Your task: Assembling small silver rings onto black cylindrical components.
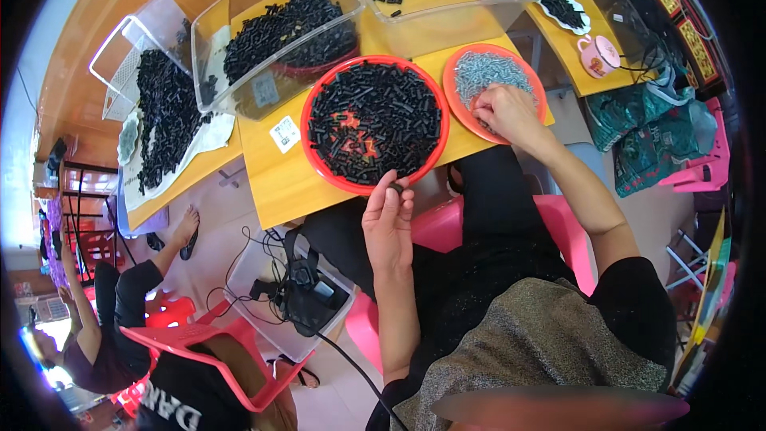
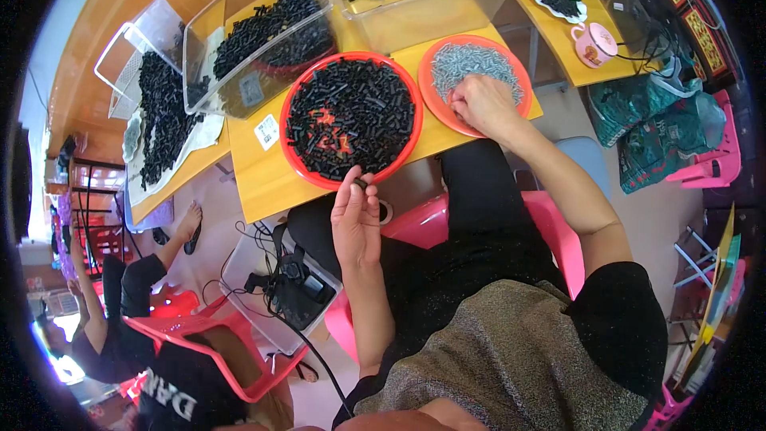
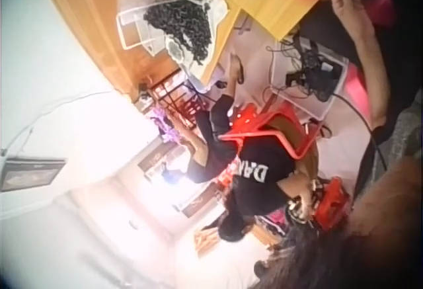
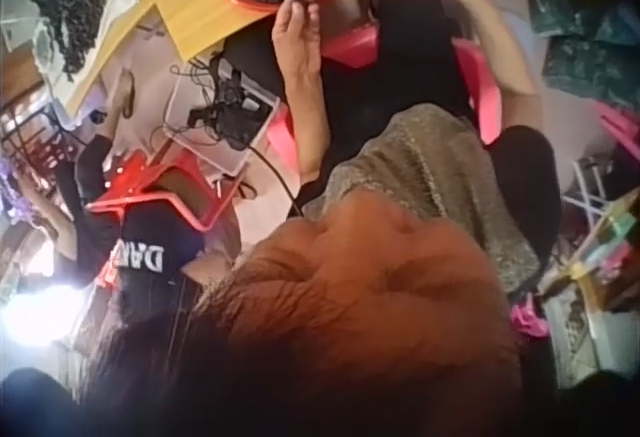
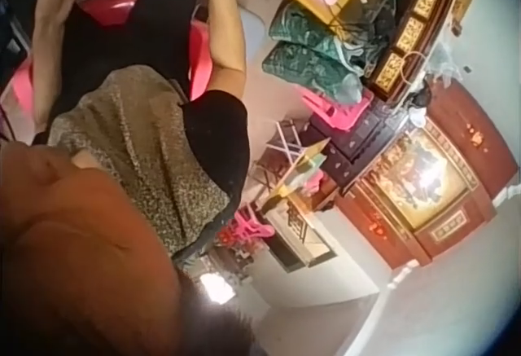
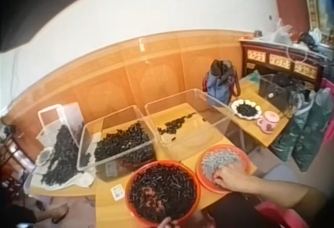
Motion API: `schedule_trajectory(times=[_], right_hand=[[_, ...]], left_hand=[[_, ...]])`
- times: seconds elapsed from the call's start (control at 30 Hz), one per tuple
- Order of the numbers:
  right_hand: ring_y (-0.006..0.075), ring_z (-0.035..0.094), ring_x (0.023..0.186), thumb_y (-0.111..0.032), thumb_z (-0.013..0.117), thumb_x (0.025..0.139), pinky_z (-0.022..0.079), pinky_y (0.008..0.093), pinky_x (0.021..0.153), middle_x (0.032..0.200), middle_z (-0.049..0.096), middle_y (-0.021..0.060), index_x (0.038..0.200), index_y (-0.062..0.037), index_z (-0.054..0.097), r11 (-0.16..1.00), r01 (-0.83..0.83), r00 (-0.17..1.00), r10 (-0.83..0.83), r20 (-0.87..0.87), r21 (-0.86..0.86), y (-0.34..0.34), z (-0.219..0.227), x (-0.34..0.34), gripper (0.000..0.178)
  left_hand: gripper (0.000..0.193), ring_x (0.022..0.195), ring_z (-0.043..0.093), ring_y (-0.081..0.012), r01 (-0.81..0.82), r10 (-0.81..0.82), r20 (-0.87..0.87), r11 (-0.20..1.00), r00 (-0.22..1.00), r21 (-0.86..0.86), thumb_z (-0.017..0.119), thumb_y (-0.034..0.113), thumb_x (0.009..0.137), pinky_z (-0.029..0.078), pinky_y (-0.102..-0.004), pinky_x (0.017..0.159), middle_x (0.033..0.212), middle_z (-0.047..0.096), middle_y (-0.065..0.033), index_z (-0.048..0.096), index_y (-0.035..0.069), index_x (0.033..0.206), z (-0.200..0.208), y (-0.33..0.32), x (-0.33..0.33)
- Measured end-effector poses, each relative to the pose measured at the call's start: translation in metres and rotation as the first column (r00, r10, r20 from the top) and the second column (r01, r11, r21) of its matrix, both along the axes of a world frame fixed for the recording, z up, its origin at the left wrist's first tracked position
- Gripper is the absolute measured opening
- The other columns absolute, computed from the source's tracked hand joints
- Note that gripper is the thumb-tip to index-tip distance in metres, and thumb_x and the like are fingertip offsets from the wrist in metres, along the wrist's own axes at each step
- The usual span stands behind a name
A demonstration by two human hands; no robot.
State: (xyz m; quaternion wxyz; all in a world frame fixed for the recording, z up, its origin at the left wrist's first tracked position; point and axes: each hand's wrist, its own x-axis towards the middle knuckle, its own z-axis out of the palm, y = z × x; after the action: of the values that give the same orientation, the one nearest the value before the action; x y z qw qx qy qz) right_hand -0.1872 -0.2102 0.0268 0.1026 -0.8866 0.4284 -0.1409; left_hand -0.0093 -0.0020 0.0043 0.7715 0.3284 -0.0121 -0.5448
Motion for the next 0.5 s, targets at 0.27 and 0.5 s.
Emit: schedule_trajectory(times=[0.27, 0.5], right_hand=[[0.0201, 0.064, 0.062, -0.01, 0.067, 0.074, 0.051, 0.0319, 0.058, 0.07, 0.065, 0.0096, 0.074, -0.0003, 0.064, 0.97, -0.042, 0.925, -0.053, 0.376, 0.24, 0.013, 0.018, 0.01, 0.01], [0.0058, 0.061, 0.065, -0.004, 0.065, 0.082, 0.048, 0.0211, 0.056, 0.074, 0.065, 0.0023, 0.084, -0.0004, 0.064, 0.561, -0.376, 0.795, -0.213, 0.568, 0.737, 0.091, 0.048, 0.05, 0.004]], left_hand=[[0.03, 0.082, 0.06, -0.0131, 0.032, -0.038, -0.159, 0.999, 0.987, -0.039, 0.054, 0.01, 0.093, 0.05, -0.0218, 0.07, 0.108, 0.062, -0.0103, 0.052, 0.001, 0.123, -0.005, 0.001, 0.003], [0.029, 0.08, 0.057, -0.0118, 0.015, -0.092, -0.312, 0.97, 0.946, -0.242, 0.053, 0.011, 0.094, 0.047, -0.0209, 0.069, 0.1, 0.062, -0.0068, 0.052, 0.003, 0.122, -0.02, 0.003, 0.006]])
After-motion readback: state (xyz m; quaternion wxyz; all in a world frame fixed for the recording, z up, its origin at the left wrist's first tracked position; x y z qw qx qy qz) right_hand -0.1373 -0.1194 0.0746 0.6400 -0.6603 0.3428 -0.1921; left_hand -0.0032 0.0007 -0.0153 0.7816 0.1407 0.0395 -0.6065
